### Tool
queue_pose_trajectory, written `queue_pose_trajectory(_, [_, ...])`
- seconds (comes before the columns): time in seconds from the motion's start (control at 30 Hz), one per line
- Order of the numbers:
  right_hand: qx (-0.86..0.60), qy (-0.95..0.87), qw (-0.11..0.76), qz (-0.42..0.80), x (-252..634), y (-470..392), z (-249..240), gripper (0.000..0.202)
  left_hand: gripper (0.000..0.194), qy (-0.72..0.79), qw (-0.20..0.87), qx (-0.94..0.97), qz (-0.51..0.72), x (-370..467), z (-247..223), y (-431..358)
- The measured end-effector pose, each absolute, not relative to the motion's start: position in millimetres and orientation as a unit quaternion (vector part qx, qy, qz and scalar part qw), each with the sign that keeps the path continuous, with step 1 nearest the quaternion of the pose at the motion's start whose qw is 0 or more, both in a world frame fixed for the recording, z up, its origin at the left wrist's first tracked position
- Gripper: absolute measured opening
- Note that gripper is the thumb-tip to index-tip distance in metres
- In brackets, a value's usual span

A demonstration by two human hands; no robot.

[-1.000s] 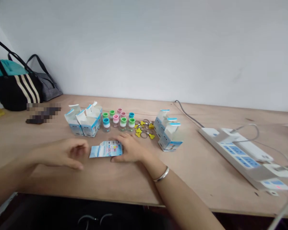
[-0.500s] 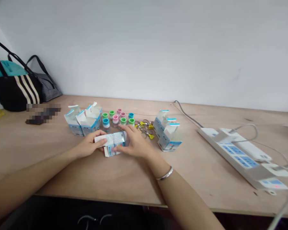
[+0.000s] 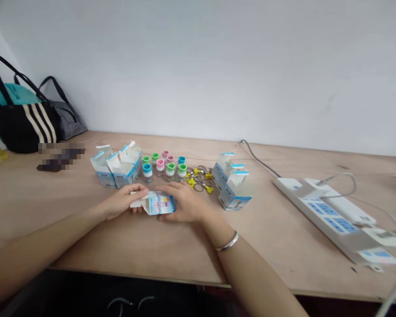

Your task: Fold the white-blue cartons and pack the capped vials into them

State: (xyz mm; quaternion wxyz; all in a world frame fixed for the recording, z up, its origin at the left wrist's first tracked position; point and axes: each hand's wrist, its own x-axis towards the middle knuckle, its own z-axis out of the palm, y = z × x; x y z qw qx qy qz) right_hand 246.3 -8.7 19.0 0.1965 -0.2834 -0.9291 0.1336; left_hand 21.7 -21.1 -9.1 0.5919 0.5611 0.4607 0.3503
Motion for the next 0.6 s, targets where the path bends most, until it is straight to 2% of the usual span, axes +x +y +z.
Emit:
queue_pose_trajectory(0.13, [-0.294,-0.911,0.23,0.175,247.9,-6.5,20.4,0.067,0.037,0.446,0.502,0.648,0.36,20.2,-3.6,-24.2])
queue_pose_trajectory(0.33, [-0.357,-0.888,0.231,0.174,243.6,-12.5,22.8,0.06,0.019,0.428,0.406,0.714,0.378,14.7,-7.5,-18.7])
queue_pose_trajectory(0.5, [-0.36,-0.887,0.237,0.166,236.5,-14.7,20.1,0.053,0.013,0.403,0.275,0.775,0.401,19.8,-11.5,-15.9])
queue_pose_trajectory(0.6, [-0.374,-0.882,0.24,0.156,235.9,-13.8,18.8,0.052,0.012,0.422,0.26,0.76,0.42,20.5,-12.0,-15.8])
